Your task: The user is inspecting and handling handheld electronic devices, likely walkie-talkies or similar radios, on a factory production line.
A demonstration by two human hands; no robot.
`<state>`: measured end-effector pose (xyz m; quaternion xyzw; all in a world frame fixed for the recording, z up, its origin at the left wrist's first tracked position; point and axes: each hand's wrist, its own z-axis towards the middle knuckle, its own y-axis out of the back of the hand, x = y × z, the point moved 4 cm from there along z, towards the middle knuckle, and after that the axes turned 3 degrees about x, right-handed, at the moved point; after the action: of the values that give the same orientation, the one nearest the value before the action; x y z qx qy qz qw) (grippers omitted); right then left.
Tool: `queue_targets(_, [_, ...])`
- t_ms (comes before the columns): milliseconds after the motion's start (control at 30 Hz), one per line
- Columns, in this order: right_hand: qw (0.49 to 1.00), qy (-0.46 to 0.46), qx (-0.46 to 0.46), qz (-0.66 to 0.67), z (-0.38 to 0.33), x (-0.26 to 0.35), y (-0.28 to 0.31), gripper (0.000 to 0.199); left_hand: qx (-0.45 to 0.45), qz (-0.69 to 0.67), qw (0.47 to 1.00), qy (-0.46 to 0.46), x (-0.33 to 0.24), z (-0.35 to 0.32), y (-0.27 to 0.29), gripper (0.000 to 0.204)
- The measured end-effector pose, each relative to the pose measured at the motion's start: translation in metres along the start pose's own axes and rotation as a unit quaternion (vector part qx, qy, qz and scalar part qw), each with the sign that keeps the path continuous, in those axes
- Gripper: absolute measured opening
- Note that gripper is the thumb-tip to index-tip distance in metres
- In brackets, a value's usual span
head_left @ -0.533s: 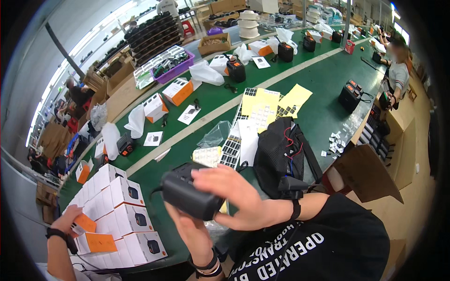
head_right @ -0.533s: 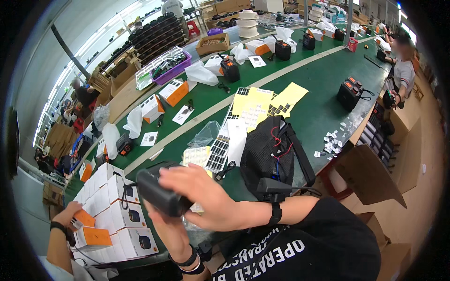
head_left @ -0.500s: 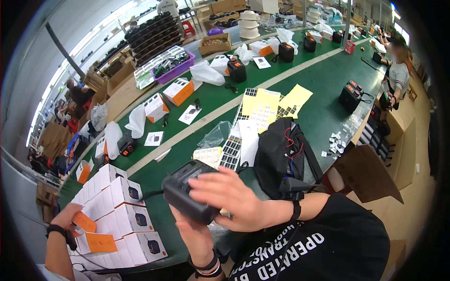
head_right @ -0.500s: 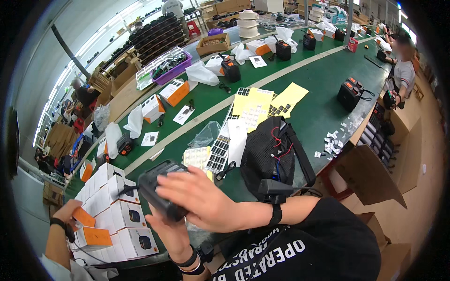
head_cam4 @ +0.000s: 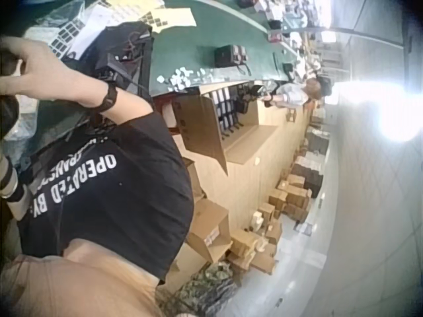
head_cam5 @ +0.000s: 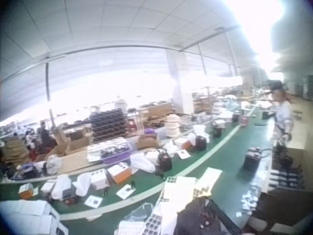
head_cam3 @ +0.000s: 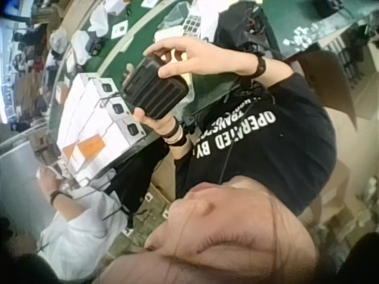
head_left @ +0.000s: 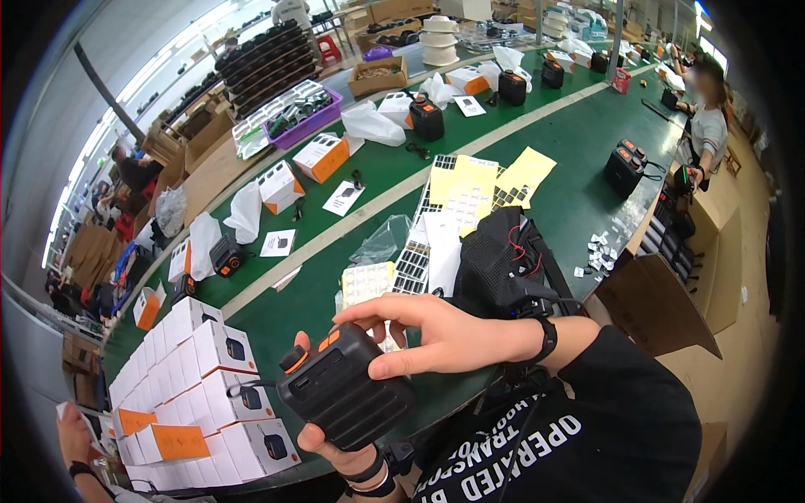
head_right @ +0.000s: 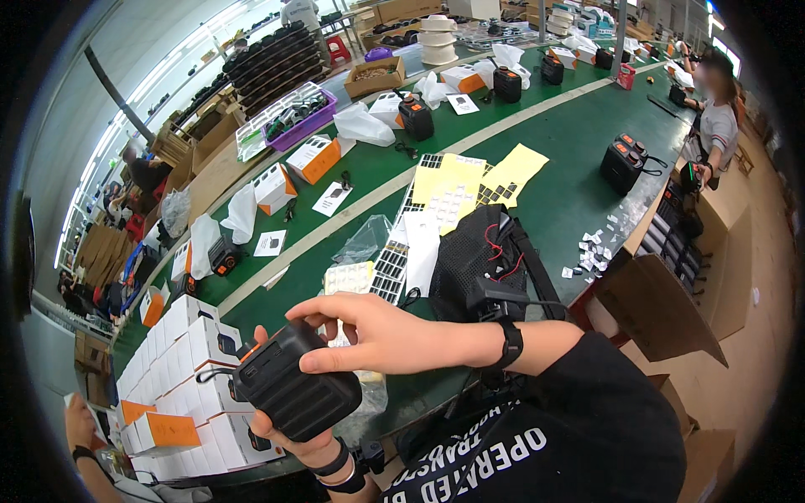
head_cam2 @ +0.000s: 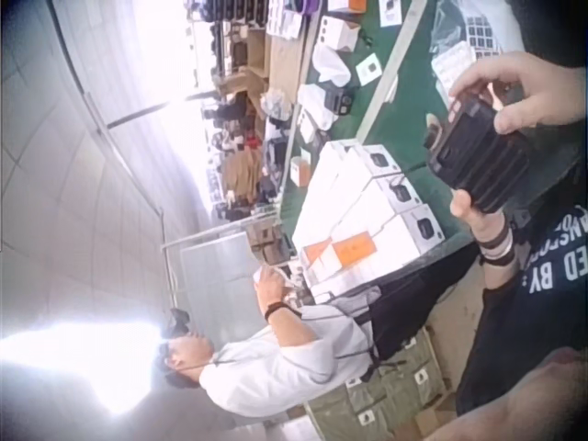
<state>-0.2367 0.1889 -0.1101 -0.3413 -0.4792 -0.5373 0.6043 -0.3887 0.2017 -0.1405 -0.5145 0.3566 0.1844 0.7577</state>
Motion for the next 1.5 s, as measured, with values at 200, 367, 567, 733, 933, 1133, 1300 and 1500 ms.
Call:
queue_targets(200, [0.975, -0.175, 0.129, 0.053, 0.034, -0.036, 0.009, 0.054, 0.027, 0.014, 0.999, 0.032, 0.006, 0.001, 0.027, 0.085])
queue_targets(367, [0.974, -0.187, -0.086, -0.100, 0.112, -0.099, 0.075, 0.051, -0.113, 0.093, 0.987, 0.073, 0.004, -0.012, 0.076, 0.056])
queue_targets(567, [0.844, -0.136, -0.349, -0.385, 0.188, -0.166, 0.150, 0.054, -0.223, 0.275, 0.935, 0.026, 0.015, -0.046, 0.108, 0.049])
queue_targets(733, [0.807, -0.184, -0.365, -0.427, 0.202, -0.194, 0.145, 0.049, -0.251, 0.407, 0.878, -0.032, 0.022, -0.065, 0.121, 0.038])
queue_targets(933, [0.822, -0.060, -0.215, -0.524, 0.266, -0.221, 0.060, 0.053, -0.274, 0.447, 0.851, -0.042, 0.033, -0.076, 0.142, 0.037])
queue_targets(1133, [0.925, -0.075, -0.060, -0.367, 0.354, -0.287, -0.041, 0.017, -0.214, 0.452, 0.863, -0.067, 0.036, -0.069, 0.143, 0.041])
queue_targets(1300, [0.923, -0.106, -0.183, -0.322, 0.356, -0.317, -0.054, 0.024, -0.200, 0.458, 0.865, -0.038, 0.038, -0.065, 0.147, 0.041])
queue_targets(1500, [0.919, -0.086, -0.243, -0.298, 0.328, -0.293, -0.024, 0.019, -0.205, 0.456, 0.865, -0.029, 0.040, -0.056, 0.141, 0.042])
